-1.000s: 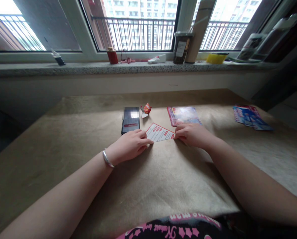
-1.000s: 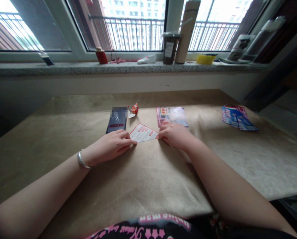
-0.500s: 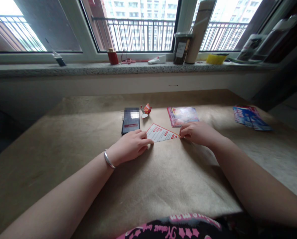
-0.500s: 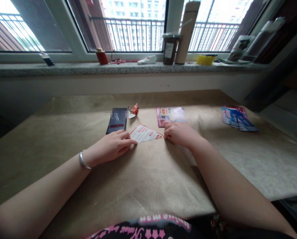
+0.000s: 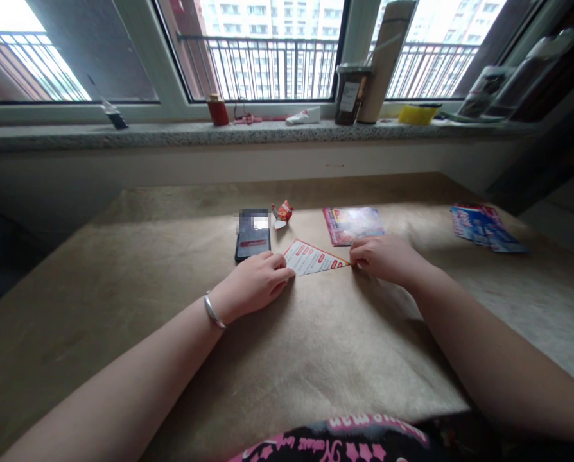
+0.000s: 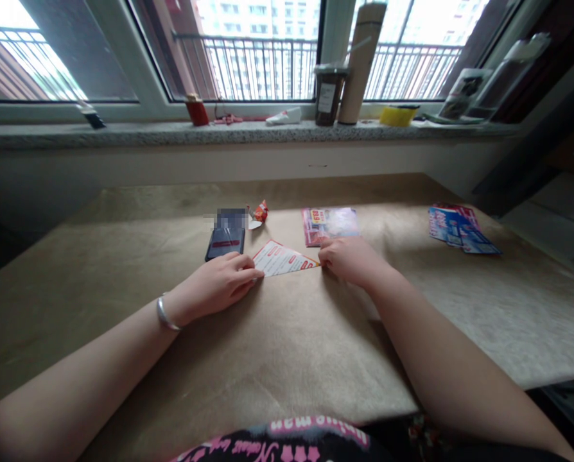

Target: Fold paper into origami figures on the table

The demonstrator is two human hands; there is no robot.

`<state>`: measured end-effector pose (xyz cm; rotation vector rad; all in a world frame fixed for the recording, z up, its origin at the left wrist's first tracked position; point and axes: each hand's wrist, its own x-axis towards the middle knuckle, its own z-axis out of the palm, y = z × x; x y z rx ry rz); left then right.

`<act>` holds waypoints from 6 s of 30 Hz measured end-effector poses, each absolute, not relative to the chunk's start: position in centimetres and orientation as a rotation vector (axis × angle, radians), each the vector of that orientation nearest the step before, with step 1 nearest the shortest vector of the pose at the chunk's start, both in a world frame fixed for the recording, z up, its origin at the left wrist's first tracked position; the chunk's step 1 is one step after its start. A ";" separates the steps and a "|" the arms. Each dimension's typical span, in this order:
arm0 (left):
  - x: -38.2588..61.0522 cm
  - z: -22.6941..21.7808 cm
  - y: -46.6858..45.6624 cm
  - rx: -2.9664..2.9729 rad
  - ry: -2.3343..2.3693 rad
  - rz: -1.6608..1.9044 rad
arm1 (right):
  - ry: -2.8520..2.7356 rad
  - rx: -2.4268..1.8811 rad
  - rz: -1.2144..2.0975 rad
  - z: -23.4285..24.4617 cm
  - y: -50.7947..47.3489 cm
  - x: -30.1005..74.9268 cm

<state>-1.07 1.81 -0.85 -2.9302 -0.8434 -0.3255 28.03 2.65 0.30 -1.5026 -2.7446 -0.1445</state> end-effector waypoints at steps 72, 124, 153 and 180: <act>-1.1 -0.7 1.5 -3.158 -0.853 -0.455 | -2.662 -1.067 0.212 -1.9 1.8 24.1; -0.7 -2.5 1.4 -3.018 -0.990 -0.393 | -2.808 -0.974 0.289 0.7 -0.2 23.3; -0.6 -2.1 1.2 -2.983 -0.941 -0.300 | -2.532 -1.636 0.553 -0.5 2.8 27.0; -0.3 -0.9 1.0 -3.058 -0.743 -0.318 | -2.584 -1.938 0.093 0.2 2.1 26.5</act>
